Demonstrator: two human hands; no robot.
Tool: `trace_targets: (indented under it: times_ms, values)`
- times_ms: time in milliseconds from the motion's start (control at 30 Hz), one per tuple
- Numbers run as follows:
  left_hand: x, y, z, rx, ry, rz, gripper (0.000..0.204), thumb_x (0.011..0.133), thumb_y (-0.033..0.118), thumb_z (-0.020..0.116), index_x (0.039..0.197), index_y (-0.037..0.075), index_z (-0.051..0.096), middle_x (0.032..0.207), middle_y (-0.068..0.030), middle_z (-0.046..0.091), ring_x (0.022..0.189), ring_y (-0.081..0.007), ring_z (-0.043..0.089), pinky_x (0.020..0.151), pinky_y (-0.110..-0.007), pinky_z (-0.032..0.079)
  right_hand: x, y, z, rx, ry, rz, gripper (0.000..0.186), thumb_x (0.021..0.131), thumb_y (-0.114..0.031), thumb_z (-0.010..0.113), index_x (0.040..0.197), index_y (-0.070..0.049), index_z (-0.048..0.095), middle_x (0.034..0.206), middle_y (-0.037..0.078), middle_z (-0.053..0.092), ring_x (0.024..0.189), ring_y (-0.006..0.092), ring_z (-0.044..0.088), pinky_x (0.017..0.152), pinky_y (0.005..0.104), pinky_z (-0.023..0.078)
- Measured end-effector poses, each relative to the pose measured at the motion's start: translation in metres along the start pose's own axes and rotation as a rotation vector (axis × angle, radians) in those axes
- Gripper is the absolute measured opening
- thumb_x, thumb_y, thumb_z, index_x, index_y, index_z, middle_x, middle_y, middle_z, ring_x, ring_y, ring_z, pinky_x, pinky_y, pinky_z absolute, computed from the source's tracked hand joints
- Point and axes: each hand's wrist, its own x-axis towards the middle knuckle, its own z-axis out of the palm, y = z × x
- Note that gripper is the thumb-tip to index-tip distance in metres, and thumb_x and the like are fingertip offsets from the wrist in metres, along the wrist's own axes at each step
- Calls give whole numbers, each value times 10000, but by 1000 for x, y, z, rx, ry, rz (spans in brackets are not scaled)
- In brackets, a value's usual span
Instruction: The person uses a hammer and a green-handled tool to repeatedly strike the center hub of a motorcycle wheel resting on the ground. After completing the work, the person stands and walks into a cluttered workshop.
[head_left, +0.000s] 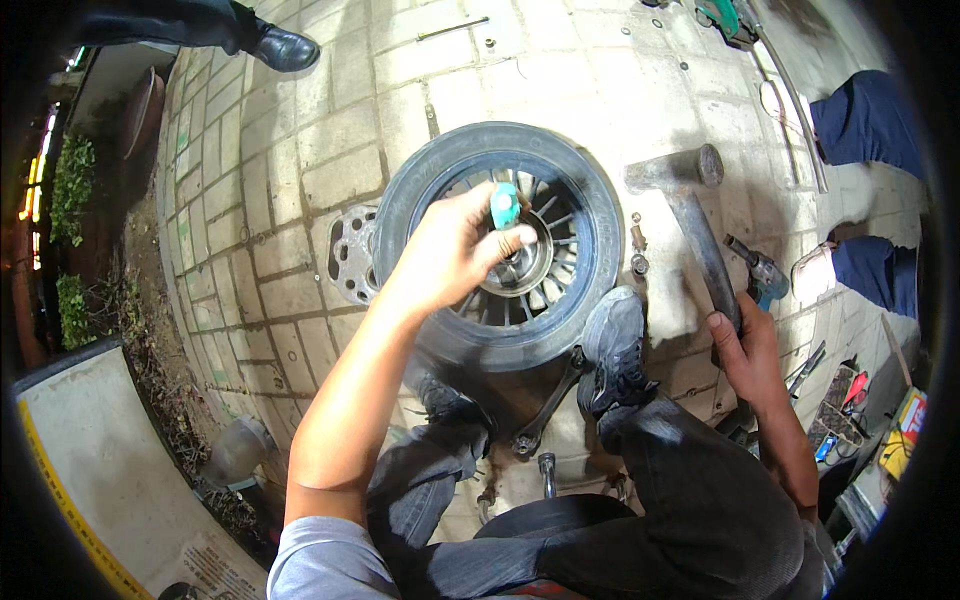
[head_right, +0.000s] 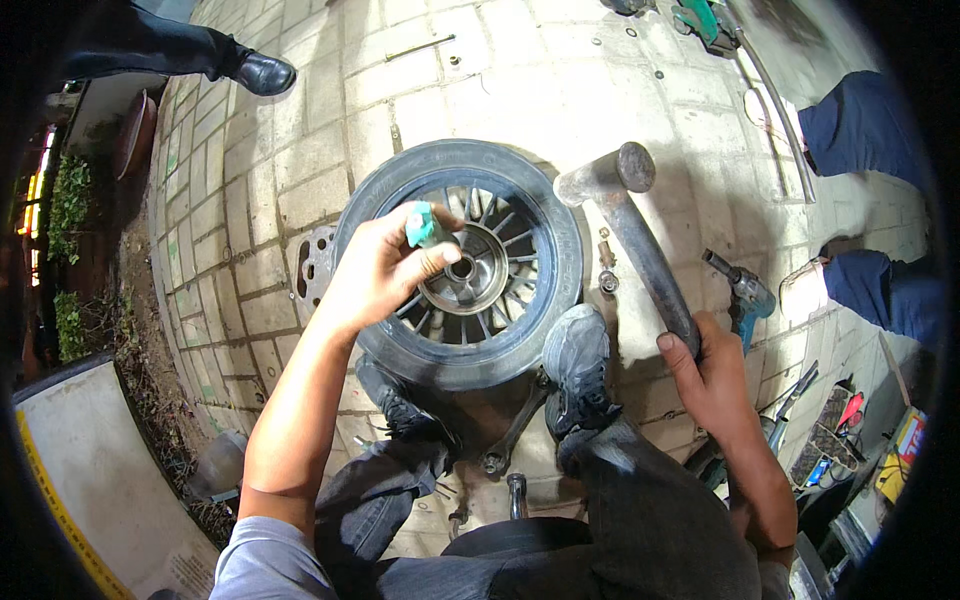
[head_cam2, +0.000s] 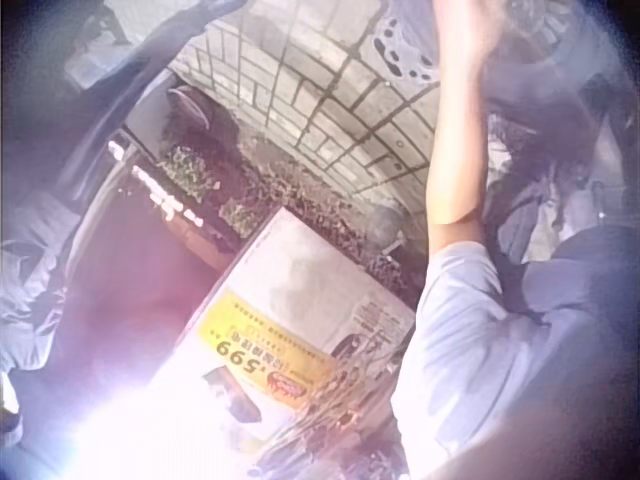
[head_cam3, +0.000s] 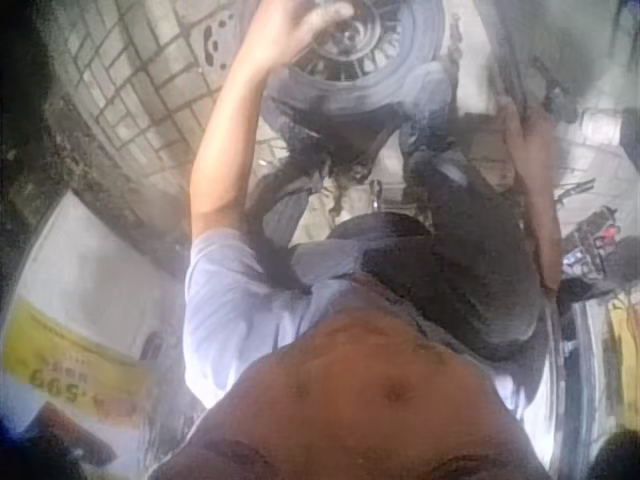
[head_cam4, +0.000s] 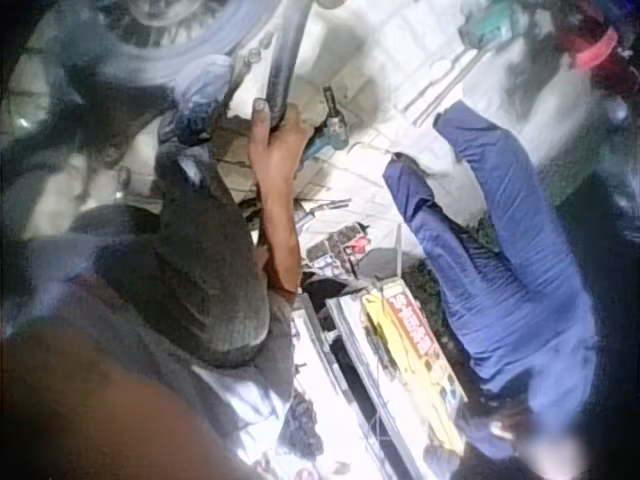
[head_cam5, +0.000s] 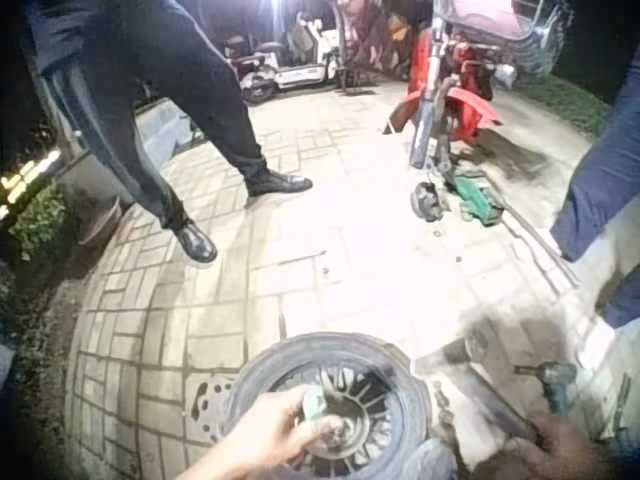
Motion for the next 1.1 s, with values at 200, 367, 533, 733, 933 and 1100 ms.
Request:
trace_targets:
  times_ms: [200,367,533,733,933,1100]
  values:
    - [-4,0,-11,22,-26,47,296,848,158,725,1086,15,622,1002,-76,686,930,-138,624,838,-297,496,16,-24,4,-65,-64,30,372,915,-330,633,829,17,530,560,62,463,531,134,437,492,313,361]
    - [4,0,-15,11,-54,55,301,837,163,734,1072,13,623,989,-78,692,919,-145,636,833,-301,503,25,-27,4,-111,-137,15,336,945,-310,598,844,-17,468,607,-10,427,544,65,423,475,261,346]
    - [11,5,-15,-37,-95,-29,290,836,156,732,1061,10,623,955,-80,689,899,-151,638,825,-304,504,28,-28,4,-79,-156,-1,351,941,-323,604,840,-15,468,595,-1,431,532,67,426,464,262,344]
    - [15,-2,-12,81,-147,22,279,838,152,730,1060,19,628,916,-75,676,869,-146,631,793,-305,506,31,-39,4,-87,-158,50,393,919,-356,629,856,18,528,576,97,498,525,157,475,498,332,387]
    - [23,-2,-8,69,-149,52,248,863,171,708,1043,21,626,911,-69,663,853,-135,616,794,-304,501,32,-37,3,-114,-154,4,409,929,-377,611,864,17,525,577,95,489,519,154,456,494,334,384]
    - [20,-9,2,104,-34,75,240,888,176,678,1063,28,607,918,-72,656,851,-154,619,789,-313,499,29,-58,-1,10,-146,-122,401,934,-374,604,865,13,525,603,96,495,547,147,450,510,323,393]
